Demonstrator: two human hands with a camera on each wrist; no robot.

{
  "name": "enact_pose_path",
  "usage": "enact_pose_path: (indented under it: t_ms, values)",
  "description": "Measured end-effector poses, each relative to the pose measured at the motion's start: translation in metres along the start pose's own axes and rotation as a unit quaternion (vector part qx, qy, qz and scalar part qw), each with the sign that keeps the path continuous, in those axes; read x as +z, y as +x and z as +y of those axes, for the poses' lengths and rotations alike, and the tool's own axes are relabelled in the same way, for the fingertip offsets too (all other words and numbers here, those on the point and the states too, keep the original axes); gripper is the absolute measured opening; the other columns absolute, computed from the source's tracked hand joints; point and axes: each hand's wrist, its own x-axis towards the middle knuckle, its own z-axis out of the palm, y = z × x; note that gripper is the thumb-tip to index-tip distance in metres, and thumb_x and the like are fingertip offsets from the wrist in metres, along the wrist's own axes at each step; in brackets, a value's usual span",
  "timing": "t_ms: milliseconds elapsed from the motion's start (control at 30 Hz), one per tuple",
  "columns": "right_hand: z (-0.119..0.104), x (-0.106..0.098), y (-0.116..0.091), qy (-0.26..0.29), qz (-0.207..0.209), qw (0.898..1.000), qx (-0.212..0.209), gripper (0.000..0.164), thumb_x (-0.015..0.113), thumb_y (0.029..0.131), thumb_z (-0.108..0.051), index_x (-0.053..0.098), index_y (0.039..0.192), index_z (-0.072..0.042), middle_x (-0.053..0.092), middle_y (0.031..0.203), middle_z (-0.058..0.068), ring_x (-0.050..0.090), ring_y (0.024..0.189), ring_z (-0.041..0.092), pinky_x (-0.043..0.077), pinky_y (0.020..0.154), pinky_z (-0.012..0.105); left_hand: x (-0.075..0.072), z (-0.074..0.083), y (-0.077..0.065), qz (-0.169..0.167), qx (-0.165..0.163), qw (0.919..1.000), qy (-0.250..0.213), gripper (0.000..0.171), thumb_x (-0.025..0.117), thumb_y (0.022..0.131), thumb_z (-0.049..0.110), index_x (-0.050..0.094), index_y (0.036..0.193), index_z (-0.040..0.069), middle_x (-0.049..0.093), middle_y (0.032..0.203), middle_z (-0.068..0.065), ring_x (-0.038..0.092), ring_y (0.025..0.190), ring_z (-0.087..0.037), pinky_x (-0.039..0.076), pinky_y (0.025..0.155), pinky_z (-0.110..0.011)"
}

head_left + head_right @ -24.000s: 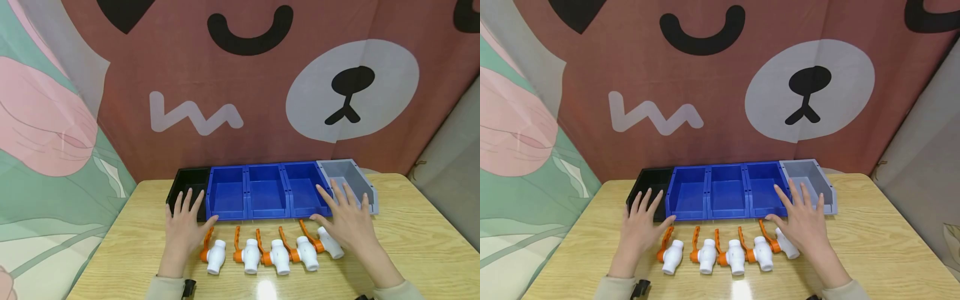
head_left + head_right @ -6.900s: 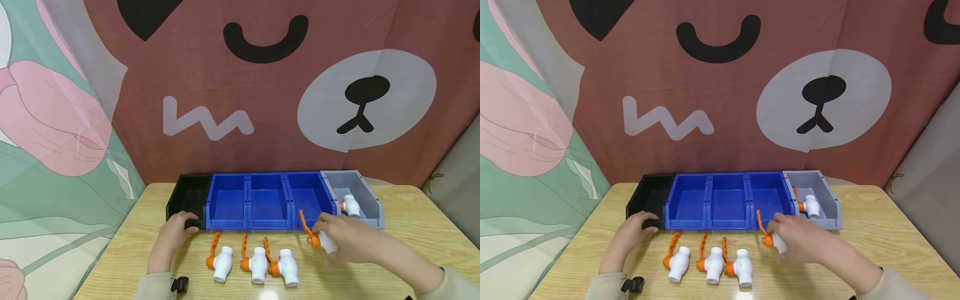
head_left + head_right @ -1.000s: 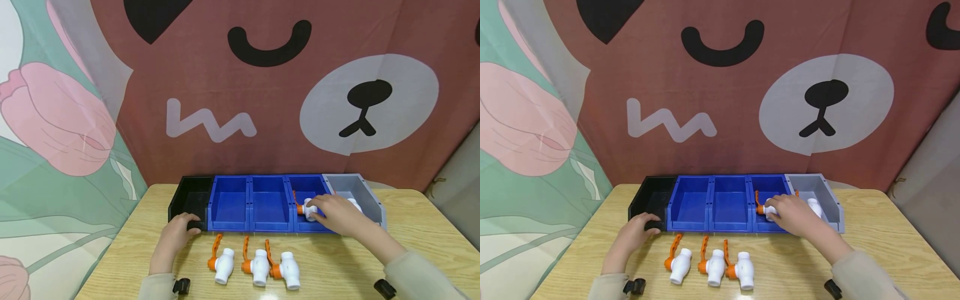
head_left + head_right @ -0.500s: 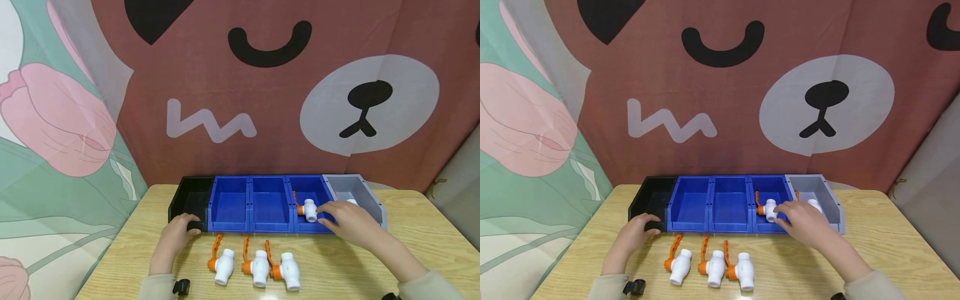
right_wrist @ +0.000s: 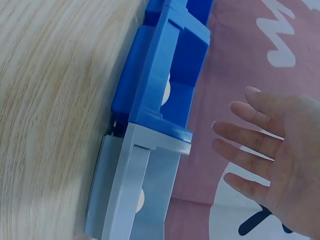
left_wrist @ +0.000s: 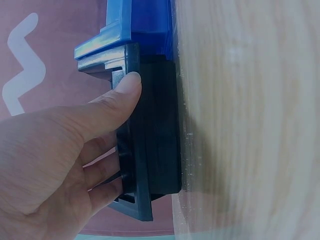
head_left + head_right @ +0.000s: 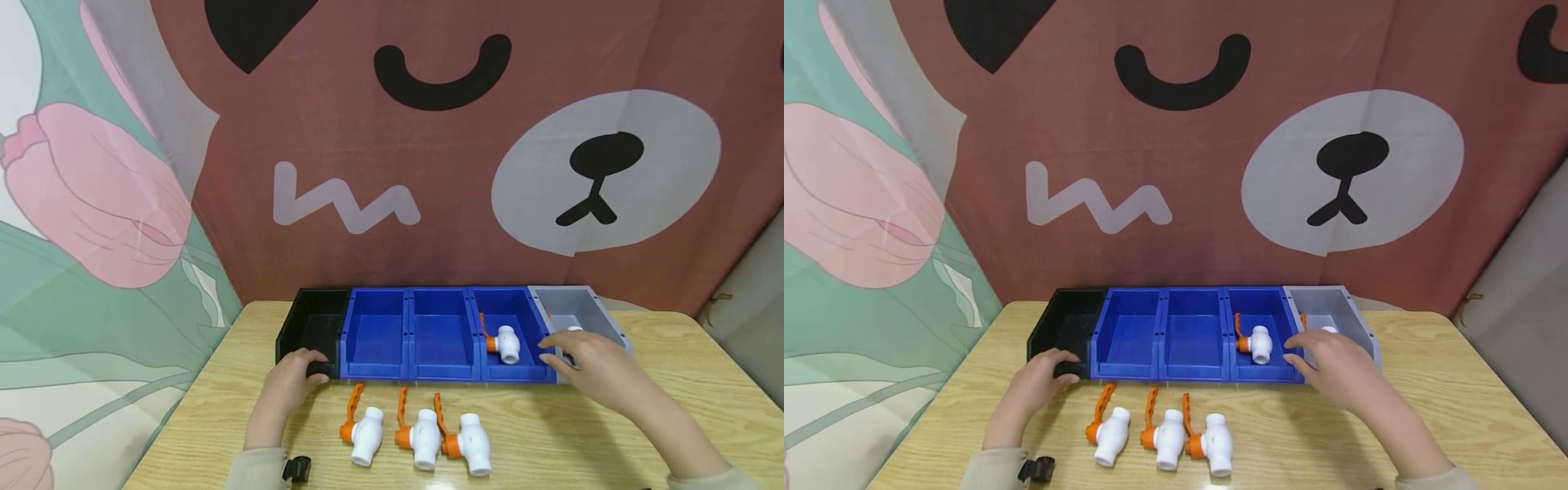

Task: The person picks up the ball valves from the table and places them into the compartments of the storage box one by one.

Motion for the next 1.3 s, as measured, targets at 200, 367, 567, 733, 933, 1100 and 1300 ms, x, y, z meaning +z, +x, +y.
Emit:
enact_pose_path:
  t_ms: [200,367,567,733,933,1100,1300]
  values:
    - [0.009,-0.002,-0.006,0.02,0.005,1.0,0.018,0.02,0.073,0.091,-0.023,0.074,0.108,-0.012,0.072,0.103,0.005,0.067,0.097,0.032,0.055,0.077,0.053,0.0,0.001,0.0,0.004,0.003,1.0,0.001,0.024,0.08,0.083,0.019,0.073,0.105,0.013,0.067,0.112,-0.011,0.061,0.109,-0.036,0.051,0.091,-0.053]
    - [0.018,-0.002,-0.009,0.039,0.005,0.999,0.038,0.02,0.07,0.093,-0.023,0.074,0.108,-0.01,0.072,0.106,0.008,0.066,0.103,0.038,0.053,0.081,0.056,0.0,0.002,0.0,0.004,0.001,1.0,0.004,0.024,0.08,0.083,0.019,0.073,0.105,0.013,0.067,0.112,-0.011,0.061,0.109,-0.036,0.051,0.091,-0.054]
    - [0.029,0.0,-0.01,0.042,-0.009,0.997,0.063,0.023,0.069,0.094,-0.024,0.074,0.111,-0.009,0.068,0.116,0.02,0.063,0.107,0.044,0.05,0.081,0.062,0.0,0.003,0.0,0.005,0.005,1.0,0.005,0.023,0.08,0.083,0.018,0.073,0.104,0.012,0.068,0.11,-0.011,0.061,0.108,-0.036,0.051,0.09,-0.053]
    - [0.037,0.004,-0.012,0.039,-0.009,0.997,0.07,0.02,0.07,0.094,-0.024,0.075,0.107,-0.011,0.069,0.114,0.019,0.066,0.101,0.041,0.051,0.075,0.059,0.0,0.002,0.0,0.007,0.008,0.9999,0.007,0.023,0.08,0.083,0.018,0.073,0.104,0.012,0.068,0.11,-0.011,0.062,0.108,-0.036,0.052,0.09,-0.053]
    - [0.05,0.009,-0.011,0.045,-0.023,0.996,0.078,0.018,0.066,0.096,-0.025,0.075,0.103,-0.011,0.071,0.104,0.011,0.066,0.095,0.037,0.051,0.072,0.057,0.001,0.001,0.0,0.007,0.009,0.9999,0.006,0.023,0.08,0.083,0.019,0.073,0.104,0.012,0.068,0.108,-0.009,0.062,0.107,-0.035,0.052,0.09,-0.052]
    - [0.059,0.014,-0.013,0.055,-0.041,0.993,0.092,0.017,0.067,0.095,-0.022,0.074,0.104,-0.009,0.071,0.103,0.011,0.066,0.096,0.038,0.051,0.075,0.058,0.001,0.001,0.0,0.008,0.011,0.9999,0.007,0.024,0.08,0.082,0.019,0.073,0.104,0.012,0.068,0.107,-0.009,0.062,0.106,-0.035,0.052,0.09,-0.052]
    - [0.064,0.019,-0.016,0.058,-0.042,0.993,0.092,0.014,0.069,0.093,-0.018,0.074,0.102,-0.008,0.072,0.096,0.007,0.067,0.089,0.033,0.052,0.071,0.055,0.001,0.0,-0.001,0.011,0.013,0.9998,0.006,0.024,0.081,0.082,0.018,0.073,0.104,0.012,0.068,0.105,-0.009,0.062,0.105,-0.035,0.052,0.09,-0.052]
